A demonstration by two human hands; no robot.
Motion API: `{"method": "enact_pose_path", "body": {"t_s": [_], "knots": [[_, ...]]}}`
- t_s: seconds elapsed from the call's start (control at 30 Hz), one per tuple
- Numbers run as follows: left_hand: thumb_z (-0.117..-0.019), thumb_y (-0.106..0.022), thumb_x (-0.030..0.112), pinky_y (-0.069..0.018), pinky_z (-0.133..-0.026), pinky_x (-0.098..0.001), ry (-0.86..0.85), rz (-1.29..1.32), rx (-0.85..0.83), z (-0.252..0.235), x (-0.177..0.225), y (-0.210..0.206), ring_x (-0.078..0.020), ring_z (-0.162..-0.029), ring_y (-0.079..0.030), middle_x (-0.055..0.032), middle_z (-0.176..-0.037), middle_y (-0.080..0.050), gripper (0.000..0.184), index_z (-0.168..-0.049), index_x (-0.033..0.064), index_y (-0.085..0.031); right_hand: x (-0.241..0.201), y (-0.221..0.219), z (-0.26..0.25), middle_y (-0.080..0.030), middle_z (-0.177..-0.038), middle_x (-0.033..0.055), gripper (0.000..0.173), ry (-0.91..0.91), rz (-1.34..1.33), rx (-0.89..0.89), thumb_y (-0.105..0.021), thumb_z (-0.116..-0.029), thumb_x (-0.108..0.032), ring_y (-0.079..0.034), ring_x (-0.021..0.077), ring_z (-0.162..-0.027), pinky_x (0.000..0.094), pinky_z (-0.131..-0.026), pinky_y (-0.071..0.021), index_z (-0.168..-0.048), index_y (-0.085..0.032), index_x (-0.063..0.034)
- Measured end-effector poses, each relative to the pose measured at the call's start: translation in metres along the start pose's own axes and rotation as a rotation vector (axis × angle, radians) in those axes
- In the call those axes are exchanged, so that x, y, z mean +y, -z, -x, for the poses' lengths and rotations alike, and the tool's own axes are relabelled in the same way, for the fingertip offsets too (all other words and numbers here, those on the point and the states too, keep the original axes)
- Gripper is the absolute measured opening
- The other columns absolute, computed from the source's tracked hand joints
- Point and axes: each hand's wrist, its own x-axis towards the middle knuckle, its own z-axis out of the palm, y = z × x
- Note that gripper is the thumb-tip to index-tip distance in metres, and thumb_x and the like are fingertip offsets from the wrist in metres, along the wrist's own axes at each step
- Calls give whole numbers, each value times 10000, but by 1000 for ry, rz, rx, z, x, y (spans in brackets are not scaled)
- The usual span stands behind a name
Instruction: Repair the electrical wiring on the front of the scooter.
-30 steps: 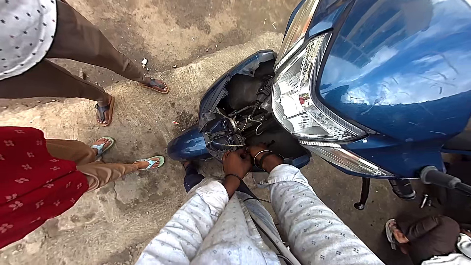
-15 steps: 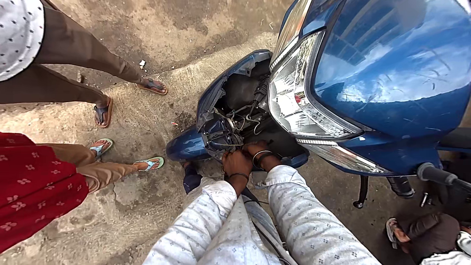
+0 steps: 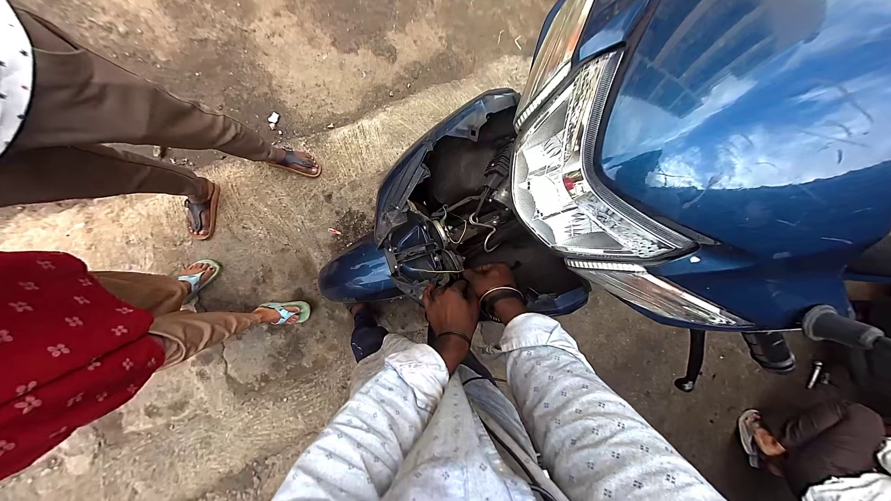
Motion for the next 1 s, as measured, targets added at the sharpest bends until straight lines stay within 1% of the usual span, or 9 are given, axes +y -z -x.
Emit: {"method": "enact_pose_path", "body": {"t_s": [0.1, 0.23, 0.33, 0.5, 0.67, 0.77, 0.83, 0.93, 1.0], "knots": [[-1070, -487, 340, -217, -1250, -483, -3, 56, 5, -1, -1, 0, -193, -1120, -697, -46, -1076, -777, 345, -1151, 158, -769, -5, 0, -7, -685, -1170, 208, 348, -197, -142, -141, -657, -988, -305, -638, 333, -1115, 554, -976, -488, -1103, -720, 17], [-1069, -496, 332, -238, -1237, -475, 3, 63, -5, -1, -1, 4, -191, -1085, -705, -49, -1040, -778, 338, -1115, 144, -773, -1, -10, -21, -584, -966, 100, 194, -225, -284, -277, -516, -1048, -178, -553, 185, -843, 384, -771, -487, -1081, -629, -24], [-1070, -480, 337, -241, -1237, -473, 3, 56, -25, -2, -3, 6, -183, -1089, -701, -45, -1040, -775, 341, -1115, 155, -765, -3, -5, -11, -671, -1116, 193, 261, -225, -230, -122, -573, -1031, -176, -645, 285, -1002, 474, -901, -520, -1144, -672, 38], [-1063, -504, 323, -233, -1242, -469, 0, 44, -46, -2, -5, 7, -194, -1118, -691, -57, -1064, -771, 321, -1142, 138, -755, -3, 0, 16, -731, -938, 170, 223, -24, -39, 105, -755, -890, -290, -692, 354, -918, 607, -818, -519, -906, -765, -69], [-1068, -512, 323, -235, -1244, -447, 10, 24, -65, -2, -2, 8, -193, -1134, -686, -58, -1090, -769, 317, -1157, 143, -757, -11, 0, 11, -733, -1006, 197, 273, -60, 52, 29, -734, -928, -306, -694, 364, -995, 587, -876, -520, -932, -761, -34], [-1069, -497, 347, -228, -1245, -450, 13, 42, -58, -2, -4, 7, -179, -1115, -691, -44, -1071, -773, 336, -1152, 154, -759, -10, -2, 6, -675, -1158, 233, 353, -179, -79, -110, -672, -979, -292, -645, 361, -1097, 570, -940, -501, -1117, -688, 32], [-1067, -491, 360, -236, -1238, -454, 11, 57, -39, -3, -4, 6, -169, -1092, -698, -34, -1042, -777, 342, -1124, 168, -769, -1, -7, -10, -650, -1089, 179, 303, -245, -270, -209, -647, -999, -237, -625, 284, -980, 485, -856, -523, -1169, -654, 13], [-1067, -495, 358, -236, -1233, -461, 7, 59, -26, -2, -5, 4, -169, -1089, -697, -28, -1039, -778, 334, -1125, 183, -773, 7, -11, -20, -596, -871, 105, 103, -156, -409, -274, -593, -984, -87, -556, 194, -753, 386, -692, -484, -1020, -641, -4], [-1074, -486, 364, -223, -1236, -465, 10, 55, -39, -3, -2, 6, -168, -1110, -691, -26, -1069, -776, 340, -1160, 190, -765, 0, -7, -16, -629, -941, 138, 104, -58, -229, -276, -584, -1002, -37, -593, 216, -841, 402, -780, -501, -1056, -652, 18]]}}
